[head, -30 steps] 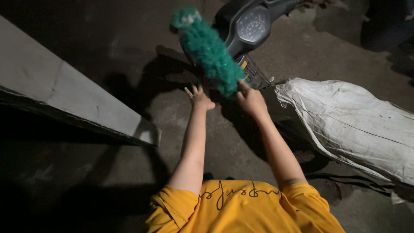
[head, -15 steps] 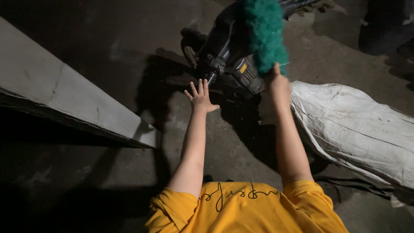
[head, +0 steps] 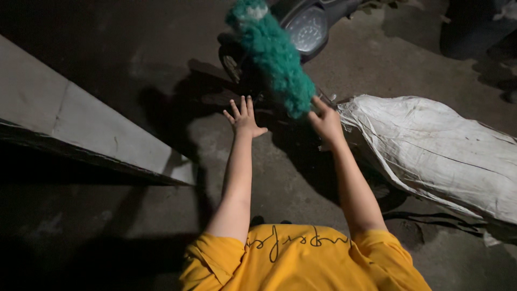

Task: The person uses a green duster to wipe dust off the front handlebars, headlight, and front wheel of a parked motorcycle. The person moves around the vehicle to clean different sections, including the engine area and the front tire.

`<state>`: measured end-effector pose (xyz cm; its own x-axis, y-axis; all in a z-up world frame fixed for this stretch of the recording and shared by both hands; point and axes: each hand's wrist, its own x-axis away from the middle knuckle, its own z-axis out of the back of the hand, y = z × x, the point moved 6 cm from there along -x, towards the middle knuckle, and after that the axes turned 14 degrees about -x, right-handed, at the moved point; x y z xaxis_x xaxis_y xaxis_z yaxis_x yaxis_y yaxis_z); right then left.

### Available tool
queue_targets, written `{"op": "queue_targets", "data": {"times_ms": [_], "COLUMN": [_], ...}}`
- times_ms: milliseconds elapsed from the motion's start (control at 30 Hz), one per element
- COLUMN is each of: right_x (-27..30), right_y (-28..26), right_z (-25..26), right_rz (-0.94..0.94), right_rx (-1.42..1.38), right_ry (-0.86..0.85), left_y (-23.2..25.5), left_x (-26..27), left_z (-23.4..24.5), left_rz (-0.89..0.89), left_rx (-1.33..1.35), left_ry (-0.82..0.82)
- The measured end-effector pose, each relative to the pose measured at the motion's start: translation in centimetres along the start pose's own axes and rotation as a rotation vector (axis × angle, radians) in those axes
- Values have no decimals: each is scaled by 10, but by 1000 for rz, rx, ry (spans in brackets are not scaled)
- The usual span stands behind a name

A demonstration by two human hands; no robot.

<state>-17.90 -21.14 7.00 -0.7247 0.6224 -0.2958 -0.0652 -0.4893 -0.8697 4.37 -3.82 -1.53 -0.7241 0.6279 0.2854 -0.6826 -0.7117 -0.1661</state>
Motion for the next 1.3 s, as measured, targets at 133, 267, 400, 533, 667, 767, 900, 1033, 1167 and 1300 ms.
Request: {"op": "queue_targets", "data": {"times_ms": [133, 267, 400, 533, 667, 767, 900, 1033, 1167, 1300], "right_x": [22, 39, 50, 74, 101, 121, 136, 149, 158, 166], "right_y": [33, 55, 61, 92, 113, 146, 187, 193, 192, 206], "right_z": [7, 20, 40, 25, 9, -2, -10, -9, -14, -19], "right_rz": [-183, -221, 189, -406, -612, -649, -626, -741, -758, -826], "right_rx": [-221, -704, -452, -665, -552, -518, -635, -627, -741, -725], "right_ry": [194, 381, 437, 462, 360, 315, 323, 349, 337, 313], "left_y": [0, -1, -1, -1, -1, -2, -2, -3, -4, -4], "left_x": [4, 3, 4, 7, 2, 0, 1, 2, 3, 6], "left_z": [1, 2, 2, 1, -5, -9, -9, -6, -4, -2], "left_rz": [1, 10, 9, 3, -10, -19, -13, -24, -29, -33], "left_rx": [14, 2, 27, 51, 30, 73, 91, 66, 56, 22], "left_ry": [11, 35, 49, 109, 105, 120, 117, 110, 121, 126]}}
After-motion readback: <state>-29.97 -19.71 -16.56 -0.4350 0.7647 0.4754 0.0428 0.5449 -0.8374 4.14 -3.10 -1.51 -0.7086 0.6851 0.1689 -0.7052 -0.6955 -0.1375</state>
